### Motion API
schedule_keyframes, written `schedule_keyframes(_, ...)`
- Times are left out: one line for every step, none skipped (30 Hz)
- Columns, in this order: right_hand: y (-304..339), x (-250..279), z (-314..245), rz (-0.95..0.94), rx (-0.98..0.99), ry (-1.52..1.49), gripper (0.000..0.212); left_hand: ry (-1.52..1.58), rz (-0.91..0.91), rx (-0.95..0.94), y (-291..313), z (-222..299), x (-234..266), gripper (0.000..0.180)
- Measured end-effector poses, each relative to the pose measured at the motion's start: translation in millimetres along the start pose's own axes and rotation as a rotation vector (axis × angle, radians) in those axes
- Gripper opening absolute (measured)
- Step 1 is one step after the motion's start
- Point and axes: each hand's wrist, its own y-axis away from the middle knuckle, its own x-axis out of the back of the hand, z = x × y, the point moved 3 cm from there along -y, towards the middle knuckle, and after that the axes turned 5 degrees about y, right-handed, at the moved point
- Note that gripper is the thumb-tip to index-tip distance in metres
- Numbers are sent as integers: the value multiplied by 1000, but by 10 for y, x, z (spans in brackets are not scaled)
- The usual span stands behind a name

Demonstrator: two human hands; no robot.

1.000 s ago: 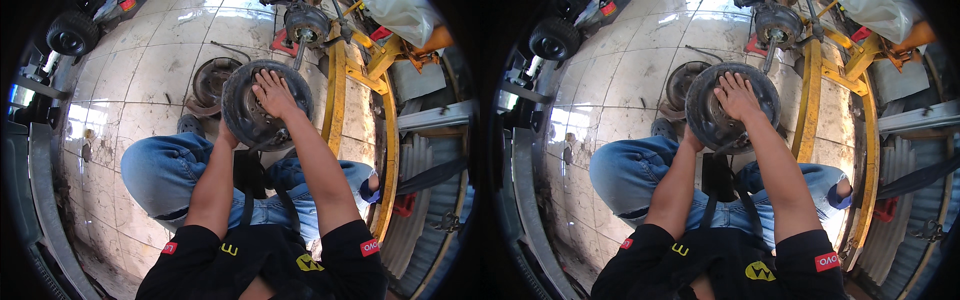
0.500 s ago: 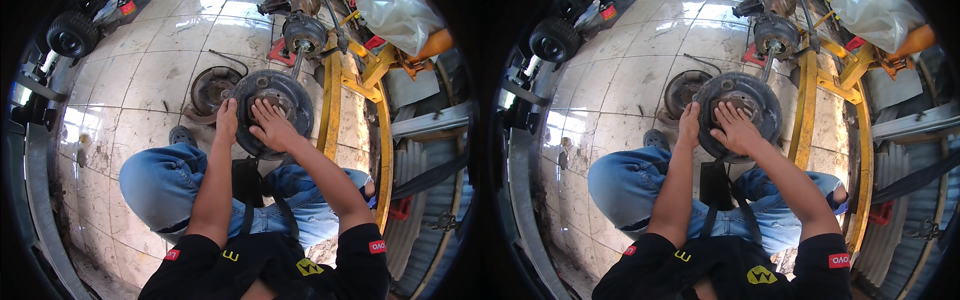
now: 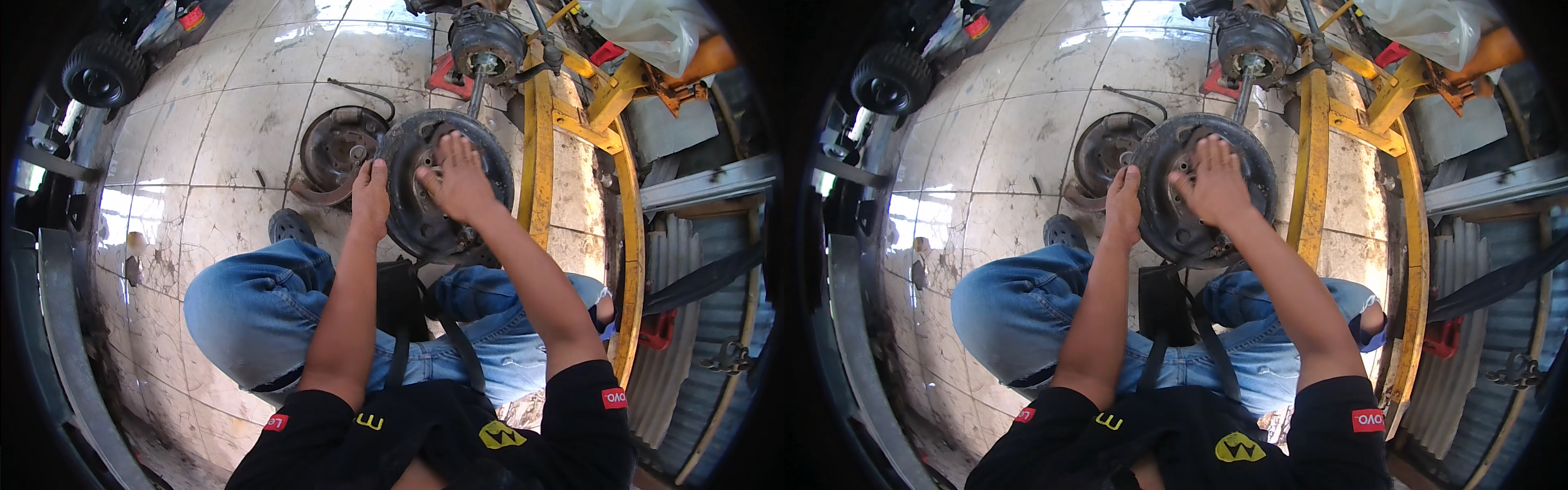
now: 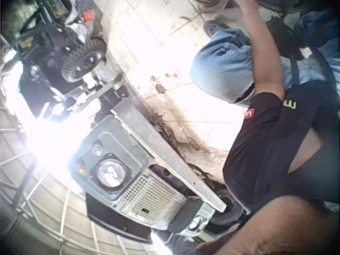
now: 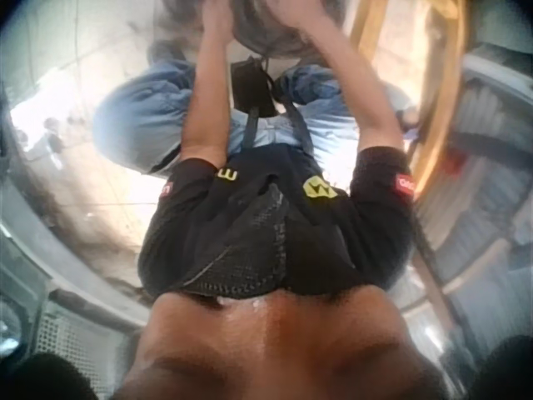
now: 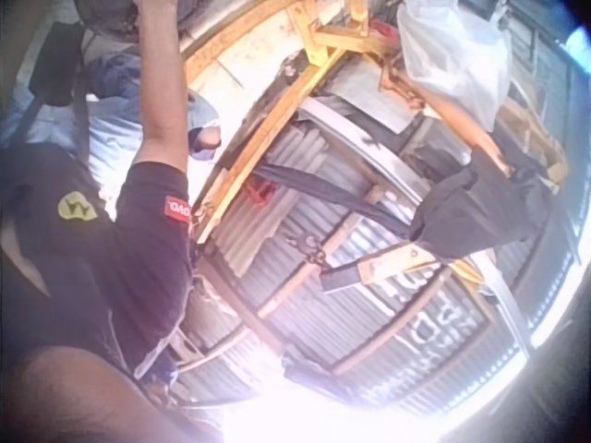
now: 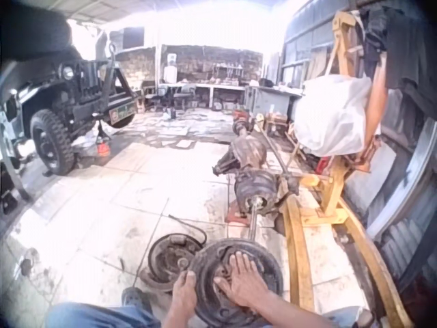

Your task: The person scrubs a brake shoe and a brake drum with a wire brush while sitting on the floor. The person repeatedly rubs the surfaces of both parts to remove rust and debris.

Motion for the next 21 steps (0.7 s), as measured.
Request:
schedule_keyframes(87, -17, -157, -33, 98, -51, 87, -36, 37, -34, -42, -20, 83, 37)
schedule_keyframes(203, 19, -288, -64, 191, -91, 88, -63, 65, -67, -82, -41, 144, 37)
schedule_keyframes(251, 43, -367, -95, 285, -130, 88, -89, 95, -101, -125, -59, 208, 37)
schedule_keyframes(180, 46, -260, -96, 297, -53, 88, -40, 50, -38, -95, -47, 158, 37)
schedule_keyframes(82, 50, -106, -70, 185, -55, 88, 6, 8, 21, -42, 44, 84, 38)
schedule_keyframes(-5, 47, 54, -45, 73, -56, 88, 52, -34, 80, -8, 79, 26, 38)
schedule_keyframes(-53, 89, 89, -16, -33, -64, 88, 69, -18, 101, -3, 83, 34, 38)
schedule_keyframes(-16, 70, 12, 8, -37, 40, 87, 87, -2, 121, 5, 79, 31, 38)
schedule_keyframes(83, 28, -108, -28, 70, -6, 87, 104, 13, 142, 4, 78, 33, 38)
schedule_keyframes(226, 56, -246, -67, 178, -44, 88, 126, -24, 128, -22, 63, 63, 38)
schedule_keyframes(301, 68, -327, -105, 286, -83, 88, 148, -61, 114, -65, 42, 119, 38)
schedule_keyframes(203, 34, -261, -82, 324, -15, 89, 169, -97, 99, -103, 21, 154, 38)
schedule_keyframes(124, 20, -113, -61, 204, -38, 90, 161, -86, 101, -89, -6, 126, 38)
schedule_keyframes(30, 37, 30, -33, 87, -61, 90, 151, -77, 95, -88, -2, 75, 38)
schedule_keyframes(-7, 32, 134, -4, -30, -83, 90, 140, -67, 88, -83, -6, 43, 38)
schedule_keyframes(40, 20, 48, 18, -55, 41, 89, 125, -43, 73, -89, -36, 53, 39)
schedule_keyframes(108, 8, -98, -2, 62, -8, 88, 110, -16, 51, -99, -46, 88, 40)
schedule_keyframes(197, 1, -236, -23, 179, -56, 88, 95, 10, 28, -115, -51, 123, 41)
schedule_keyframes(272, -7, -297, -48, 289, -102, 87, 114, -6, 63, -84, -13, 88, 41)
schedule_keyframes(190, -1, -213, -54, 295, -40, 87, 134, -22, 98, -49, 48, 52, 40)
schedule_keyframes(111, 3, -57, -35, 188, -54, 87, 153, -37, 133, -23, 72, 23, 40)
